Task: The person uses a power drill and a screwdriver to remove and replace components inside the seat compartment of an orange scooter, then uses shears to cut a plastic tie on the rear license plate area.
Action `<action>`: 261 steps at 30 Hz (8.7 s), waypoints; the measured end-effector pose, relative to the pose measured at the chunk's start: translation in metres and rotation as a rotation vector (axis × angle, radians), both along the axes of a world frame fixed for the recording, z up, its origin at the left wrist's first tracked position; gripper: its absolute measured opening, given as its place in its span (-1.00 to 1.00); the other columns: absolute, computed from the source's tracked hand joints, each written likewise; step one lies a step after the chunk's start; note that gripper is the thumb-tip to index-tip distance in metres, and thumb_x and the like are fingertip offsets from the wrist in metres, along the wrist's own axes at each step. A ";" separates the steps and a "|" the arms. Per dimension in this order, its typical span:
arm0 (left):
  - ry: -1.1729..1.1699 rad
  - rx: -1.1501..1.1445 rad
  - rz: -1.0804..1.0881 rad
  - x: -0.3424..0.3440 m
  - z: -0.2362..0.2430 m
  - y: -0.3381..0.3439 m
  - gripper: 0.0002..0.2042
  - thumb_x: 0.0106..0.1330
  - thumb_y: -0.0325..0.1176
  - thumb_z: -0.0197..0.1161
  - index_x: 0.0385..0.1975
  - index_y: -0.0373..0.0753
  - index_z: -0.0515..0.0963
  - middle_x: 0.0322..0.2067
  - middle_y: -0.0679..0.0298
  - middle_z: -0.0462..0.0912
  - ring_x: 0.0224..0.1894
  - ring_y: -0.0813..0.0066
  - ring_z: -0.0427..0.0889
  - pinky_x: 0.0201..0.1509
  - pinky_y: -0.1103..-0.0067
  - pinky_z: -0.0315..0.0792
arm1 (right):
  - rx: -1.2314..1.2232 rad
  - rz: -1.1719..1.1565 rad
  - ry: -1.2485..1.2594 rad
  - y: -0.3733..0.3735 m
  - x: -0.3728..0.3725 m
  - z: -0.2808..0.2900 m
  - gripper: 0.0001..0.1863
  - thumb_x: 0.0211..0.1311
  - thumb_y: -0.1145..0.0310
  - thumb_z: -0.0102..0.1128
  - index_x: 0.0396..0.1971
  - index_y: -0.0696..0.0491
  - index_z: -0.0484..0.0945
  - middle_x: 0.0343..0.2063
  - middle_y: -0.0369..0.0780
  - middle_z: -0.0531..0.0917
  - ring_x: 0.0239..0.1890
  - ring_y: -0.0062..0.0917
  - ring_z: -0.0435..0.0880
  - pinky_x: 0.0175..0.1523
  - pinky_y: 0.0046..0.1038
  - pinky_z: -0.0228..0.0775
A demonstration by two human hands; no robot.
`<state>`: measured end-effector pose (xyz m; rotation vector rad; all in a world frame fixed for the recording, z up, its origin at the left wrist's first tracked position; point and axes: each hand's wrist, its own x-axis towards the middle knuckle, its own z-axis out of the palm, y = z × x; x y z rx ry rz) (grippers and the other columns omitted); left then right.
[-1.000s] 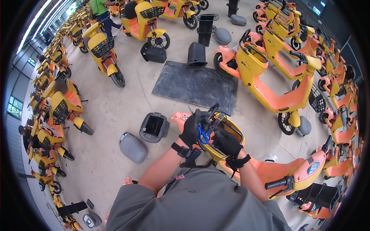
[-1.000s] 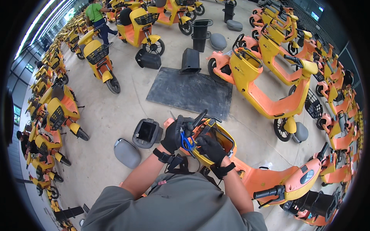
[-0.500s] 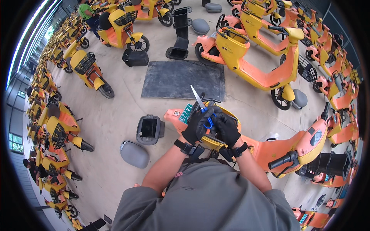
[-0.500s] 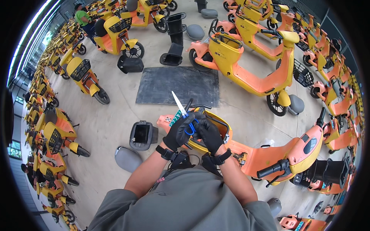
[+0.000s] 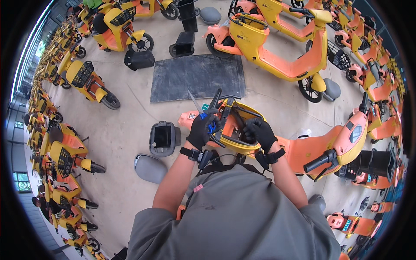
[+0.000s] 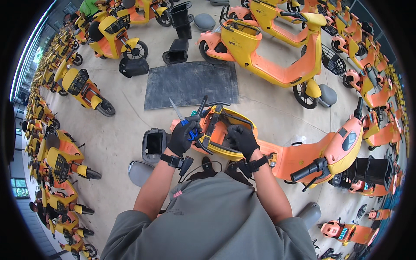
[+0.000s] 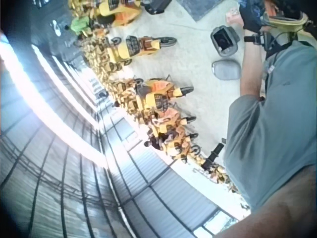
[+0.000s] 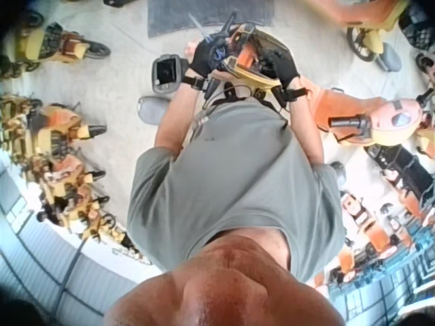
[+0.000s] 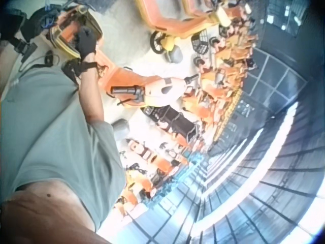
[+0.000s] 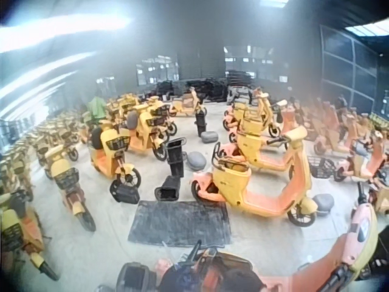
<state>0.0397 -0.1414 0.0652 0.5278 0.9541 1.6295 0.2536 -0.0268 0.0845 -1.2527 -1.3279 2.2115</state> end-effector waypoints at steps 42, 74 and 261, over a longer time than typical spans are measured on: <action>1.385 -0.718 0.077 -0.042 -0.067 0.105 -0.60 0.31 -0.04 -0.20 -0.08 -0.16 0.42 -0.13 -0.07 0.43 -0.03 -0.04 0.39 0.00 0.20 0.30 | -0.388 -0.755 -0.571 -0.093 0.211 -0.124 -0.79 0.14 0.32 0.07 -0.26 0.09 0.41 -0.51 -0.17 0.55 -0.54 -0.44 0.53 -0.39 -0.34 0.51; 1.260 -0.839 0.112 -0.033 -0.073 0.123 -0.53 0.32 -0.08 -0.18 -0.46 -0.35 0.56 -0.57 0.12 0.61 -0.45 0.31 0.57 -0.34 0.45 0.35 | 0.090 0.328 -1.419 0.000 0.196 -0.376 -0.65 0.02 0.16 0.07 -0.26 0.07 0.57 -0.17 -0.07 0.59 -0.09 -0.20 0.57 -0.10 -0.28 0.42; 1.094 -0.813 0.099 -0.041 -0.098 0.106 -0.48 0.19 0.03 -0.13 -0.23 -0.39 0.46 -0.18 -0.17 0.51 -0.06 -0.08 0.46 -0.01 0.30 0.34 | 0.198 0.414 -0.482 -0.055 0.011 -0.128 -0.69 -0.06 0.38 0.26 -0.25 0.12 0.49 -0.44 -0.24 0.60 -0.40 -0.54 0.58 -0.27 -0.50 0.44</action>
